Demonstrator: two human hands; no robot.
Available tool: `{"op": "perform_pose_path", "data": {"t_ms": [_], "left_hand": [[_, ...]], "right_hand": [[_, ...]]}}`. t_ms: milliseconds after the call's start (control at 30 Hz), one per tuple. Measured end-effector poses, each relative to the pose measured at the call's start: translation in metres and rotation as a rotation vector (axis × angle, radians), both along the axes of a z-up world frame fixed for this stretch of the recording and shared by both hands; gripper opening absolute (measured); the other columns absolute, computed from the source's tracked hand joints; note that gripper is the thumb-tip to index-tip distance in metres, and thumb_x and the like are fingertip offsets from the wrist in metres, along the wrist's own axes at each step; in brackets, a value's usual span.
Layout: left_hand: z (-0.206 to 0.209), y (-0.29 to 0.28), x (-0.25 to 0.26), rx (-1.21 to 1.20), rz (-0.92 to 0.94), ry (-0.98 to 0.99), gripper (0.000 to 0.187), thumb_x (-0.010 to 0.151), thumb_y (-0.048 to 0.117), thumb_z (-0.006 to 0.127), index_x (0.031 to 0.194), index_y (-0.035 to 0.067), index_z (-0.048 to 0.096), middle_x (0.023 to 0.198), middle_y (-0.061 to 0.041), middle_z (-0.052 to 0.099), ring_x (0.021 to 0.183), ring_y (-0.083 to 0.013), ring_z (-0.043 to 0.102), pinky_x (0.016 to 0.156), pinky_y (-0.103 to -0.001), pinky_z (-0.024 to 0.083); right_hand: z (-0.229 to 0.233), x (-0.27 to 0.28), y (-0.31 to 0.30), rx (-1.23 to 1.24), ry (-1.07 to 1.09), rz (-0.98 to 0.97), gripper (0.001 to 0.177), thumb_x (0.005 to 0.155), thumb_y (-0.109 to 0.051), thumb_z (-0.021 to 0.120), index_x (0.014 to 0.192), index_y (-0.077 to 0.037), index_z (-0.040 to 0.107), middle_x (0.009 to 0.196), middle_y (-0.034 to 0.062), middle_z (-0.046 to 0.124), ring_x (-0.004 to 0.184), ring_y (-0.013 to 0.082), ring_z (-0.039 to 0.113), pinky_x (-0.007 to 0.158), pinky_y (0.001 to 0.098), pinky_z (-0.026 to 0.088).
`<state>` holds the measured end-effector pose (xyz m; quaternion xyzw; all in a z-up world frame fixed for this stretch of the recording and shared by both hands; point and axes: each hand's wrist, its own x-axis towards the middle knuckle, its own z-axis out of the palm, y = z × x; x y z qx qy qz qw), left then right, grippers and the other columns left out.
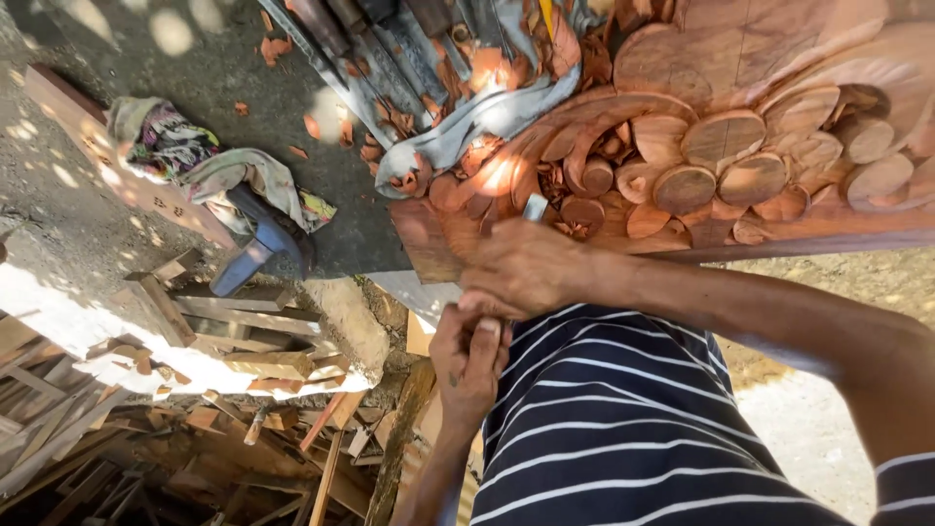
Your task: Carving intricate floral patterns into a piece of wood using a hammer and chisel.
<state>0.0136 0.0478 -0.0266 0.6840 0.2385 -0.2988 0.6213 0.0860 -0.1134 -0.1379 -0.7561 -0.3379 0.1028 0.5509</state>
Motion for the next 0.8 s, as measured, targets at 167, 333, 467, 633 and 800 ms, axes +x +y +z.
{"op": "perform_pose_path", "data": {"t_ms": [167, 333, 467, 633, 800], "left_hand": [[0.035, -0.011, 0.016, 0.041, 0.036, 0.192, 0.007, 0.105, 0.009, 0.05, 0.103, 0.004, 0.055, 0.075, -0.002, 0.059, 0.05, -0.0021, 0.042, 0.043, -0.02, 0.032], [0.028, -0.015, 0.014, 0.062, 0.003, 0.145, 0.007, 0.104, 0.01, 0.05, 0.101, 0.004, 0.053, 0.071, -0.003, 0.059, 0.048, -0.0019, 0.042, 0.04, -0.02, 0.032], [0.03, -0.015, 0.009, 0.062, 0.006, 0.104, 0.008, 0.106, 0.01, 0.05, 0.101, 0.004, 0.053, 0.072, -0.003, 0.059, 0.049, -0.0015, 0.041, 0.042, -0.019, 0.031], [0.033, -0.017, 0.019, 0.074, -0.012, 0.118, 0.008, 0.106, 0.011, 0.051, 0.102, 0.004, 0.053, 0.072, -0.003, 0.06, 0.05, -0.0012, 0.042, 0.043, -0.019, 0.032], [0.026, -0.011, 0.017, 0.055, 0.002, 0.11, 0.008, 0.106, 0.01, 0.052, 0.102, 0.004, 0.053, 0.072, -0.002, 0.06, 0.05, -0.001, 0.041, 0.043, -0.019, 0.031]], "right_hand": [[0.008, -0.006, -0.003, 0.204, -0.019, 0.04, 0.037, 0.109, -0.04, 0.05, 0.087, -0.012, 0.059, 0.071, 0.0038, 0.054, 0.065, 0.0253, 0.058, 0.063, 0.0413, 0.047], [0.003, -0.007, -0.003, 0.197, 0.032, 0.07, 0.038, 0.107, -0.039, 0.055, 0.081, -0.011, 0.059, 0.065, 0.0054, 0.053, 0.059, 0.025, 0.057, 0.057, 0.0405, 0.047], [0.002, -0.004, -0.002, 0.204, 0.035, 0.076, 0.035, 0.106, -0.034, 0.056, 0.081, -0.01, 0.062, 0.062, 0.0048, 0.052, 0.055, 0.025, 0.056, 0.055, 0.0402, 0.046], [0.002, -0.003, -0.003, 0.274, 0.028, 0.056, 0.037, 0.106, -0.036, 0.056, 0.083, -0.008, 0.061, 0.063, 0.005, 0.051, 0.058, 0.025, 0.056, 0.055, 0.0397, 0.046], [0.001, -0.002, -0.001, 0.266, 0.049, 0.059, 0.036, 0.107, -0.035, 0.056, 0.083, -0.009, 0.061, 0.064, 0.004, 0.052, 0.057, 0.0246, 0.056, 0.055, 0.0393, 0.045]]}}
